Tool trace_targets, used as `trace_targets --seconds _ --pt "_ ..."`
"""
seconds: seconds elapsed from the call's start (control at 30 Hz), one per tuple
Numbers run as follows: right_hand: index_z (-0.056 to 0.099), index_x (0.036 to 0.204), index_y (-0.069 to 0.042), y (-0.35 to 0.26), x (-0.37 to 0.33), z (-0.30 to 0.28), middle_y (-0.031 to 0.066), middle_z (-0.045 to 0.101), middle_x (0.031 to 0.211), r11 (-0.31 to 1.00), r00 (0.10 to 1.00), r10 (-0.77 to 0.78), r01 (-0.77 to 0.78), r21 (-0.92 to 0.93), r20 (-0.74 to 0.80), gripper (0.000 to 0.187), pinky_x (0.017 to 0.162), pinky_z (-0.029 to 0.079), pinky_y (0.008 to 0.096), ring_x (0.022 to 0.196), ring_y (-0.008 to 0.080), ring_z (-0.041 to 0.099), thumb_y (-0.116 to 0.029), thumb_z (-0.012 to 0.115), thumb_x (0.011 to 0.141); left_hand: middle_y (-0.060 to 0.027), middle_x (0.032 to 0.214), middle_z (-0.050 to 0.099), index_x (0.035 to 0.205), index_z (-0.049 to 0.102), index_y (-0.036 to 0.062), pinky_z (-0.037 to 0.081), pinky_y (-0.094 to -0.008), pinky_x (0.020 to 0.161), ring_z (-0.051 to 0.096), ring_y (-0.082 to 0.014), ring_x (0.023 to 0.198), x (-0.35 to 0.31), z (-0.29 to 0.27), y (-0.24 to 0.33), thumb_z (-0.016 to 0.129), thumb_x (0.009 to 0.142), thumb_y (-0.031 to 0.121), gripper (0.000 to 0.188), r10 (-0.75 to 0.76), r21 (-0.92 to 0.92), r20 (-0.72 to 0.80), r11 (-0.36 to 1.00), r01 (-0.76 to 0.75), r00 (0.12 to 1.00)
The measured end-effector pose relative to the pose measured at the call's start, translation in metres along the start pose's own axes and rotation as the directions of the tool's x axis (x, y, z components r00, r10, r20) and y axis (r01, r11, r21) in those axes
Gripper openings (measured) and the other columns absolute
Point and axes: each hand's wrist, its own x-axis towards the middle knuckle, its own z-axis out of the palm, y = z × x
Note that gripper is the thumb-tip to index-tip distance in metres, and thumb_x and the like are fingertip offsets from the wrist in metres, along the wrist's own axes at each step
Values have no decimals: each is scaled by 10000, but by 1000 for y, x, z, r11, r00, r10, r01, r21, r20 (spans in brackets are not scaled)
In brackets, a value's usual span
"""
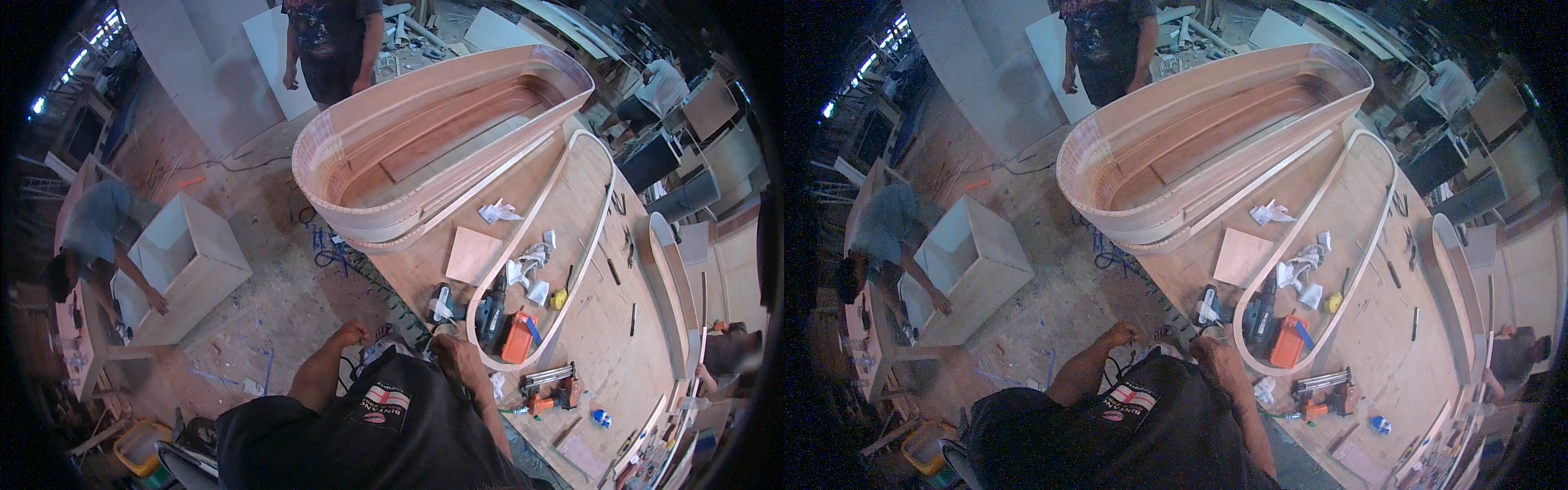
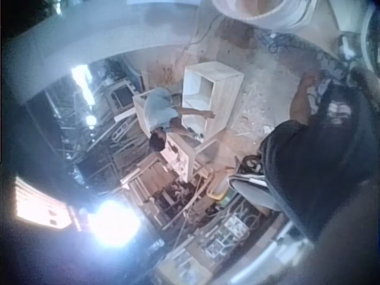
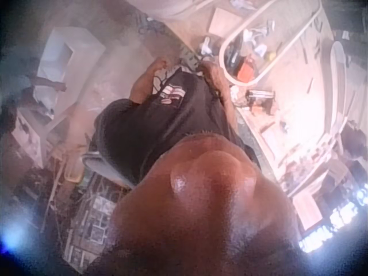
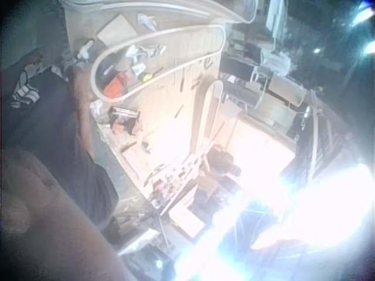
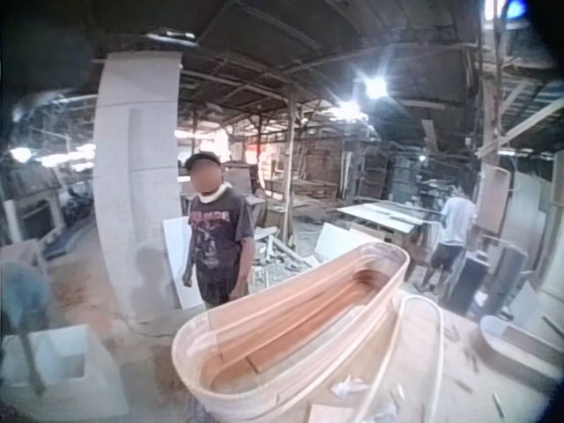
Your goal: The person applies glue to a slatted wooden piece and spreads it evenly with a scraper. They then position a curved wooden frame on the workbench and fit the glued slatted piece into the frame's edge.
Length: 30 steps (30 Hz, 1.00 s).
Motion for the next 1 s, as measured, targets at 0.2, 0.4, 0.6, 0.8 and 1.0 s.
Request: trace_targets --seconds 0.2,0.4,0.6,0.8,1.0 --pt "634 1002 -34 0 0 1 210 693 957 1000 1000 6 -5 29 -19 117 777 509 487 931 435 662 -110 605 918 -72 773 712 898 743 0 540 -355 594 663 -183 667 2 3 1 658 911 185 203 -139 -1 -20 990 139 990" --pt "595 992 -23 -6 1 -1 236 679 928 998 998 51 -52 -35 -46 123 749 493 520 891 460 647 -140 596 952 -119 822 703 913 709 3 537 -386 550 672 -224 677 7 3 -8 537 961 260 313 -209 49 -22 977 210 978" --pt "572 1010 -27 -2 1 0 246 662 894 998 997 13 -18 -64 -78 144 715 491 534 866 471 641 -160 601 962 -144 815 683 922 694 -10 530 -392 583 657 -242 667 11 2 -10 551 971 299 344 -219 53 -79 973 223 973" --pt "598 995 -36 9 3 4 210 677 913 993 993 -43 30 -112 -113 166 733 514 518 875 447 654 -190 635 946 -116 723 675 805 693 -20 520 -372 614 649 -200 665 4 1 9 730 876 260 292 -187 109 -103 974 198 977" --pt "658 948 -51 6 6 2 157 696 928 997 1000 -1 -2 -79 -31 168 750 532 477 869 396 675 -208 693 900 -88 736 708 822 743 -4 531 -353 625 653 -178 664 -6 -1 20 752 823 123 127 -95 110 -33 989 98 995"
